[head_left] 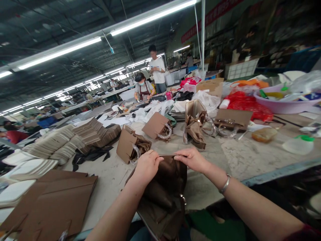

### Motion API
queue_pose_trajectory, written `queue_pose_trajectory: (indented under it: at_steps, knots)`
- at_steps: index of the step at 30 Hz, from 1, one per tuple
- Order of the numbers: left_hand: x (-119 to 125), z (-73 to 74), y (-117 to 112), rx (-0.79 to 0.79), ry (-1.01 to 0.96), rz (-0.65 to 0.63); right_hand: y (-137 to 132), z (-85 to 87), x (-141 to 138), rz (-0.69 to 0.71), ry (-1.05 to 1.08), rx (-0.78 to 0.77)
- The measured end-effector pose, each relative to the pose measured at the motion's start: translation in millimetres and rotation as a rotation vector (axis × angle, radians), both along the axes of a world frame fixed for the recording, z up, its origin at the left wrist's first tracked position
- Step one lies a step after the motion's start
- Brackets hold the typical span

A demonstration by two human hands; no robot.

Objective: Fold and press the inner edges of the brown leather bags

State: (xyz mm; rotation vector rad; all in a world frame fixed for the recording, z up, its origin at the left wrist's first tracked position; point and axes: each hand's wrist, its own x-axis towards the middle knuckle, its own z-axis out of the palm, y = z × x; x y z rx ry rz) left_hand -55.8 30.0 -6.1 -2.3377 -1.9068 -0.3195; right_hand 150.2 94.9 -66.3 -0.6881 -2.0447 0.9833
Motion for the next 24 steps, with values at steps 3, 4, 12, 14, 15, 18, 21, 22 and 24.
queue_pose_trajectory:
  at_steps: [3,4,12,14,15,18,21,22,24]
  knots:
    - [2,-0.5,-1,0.001,0.022,0.020,1,1.9,4,0.033,-0.043,-0.034]
    - [2,-0.4,-1,0.001,0.030,0.023,2,2.9,5,0.051,-0.064,-0.051]
    - [5,3.5,-5,-0.011,0.062,0.040,3,19.5,-5,0.040,-0.188,0.149]
    - [6,4.3,-5,-0.019,0.065,0.048,3,21.4,-9,0.016,-0.232,0.204]
    - [6,4.4,-5,-0.023,0.067,0.054,2,21.3,-11,-0.006,-0.245,0.229]
    - [8,3.6,-5,-0.026,0.077,0.067,2,18.2,-13,-0.050,-0.257,0.304]
    - [8,2.3,-4,-0.017,0.080,0.068,1,15.2,-14,-0.060,-0.268,0.368]
    - [8,2.0,-4,-0.019,0.081,0.073,0,15.0,-14,-0.065,-0.277,0.385]
    - [8,2.0,-4,-0.027,0.080,0.088,-1,16.1,-14,-0.077,-0.297,0.404]
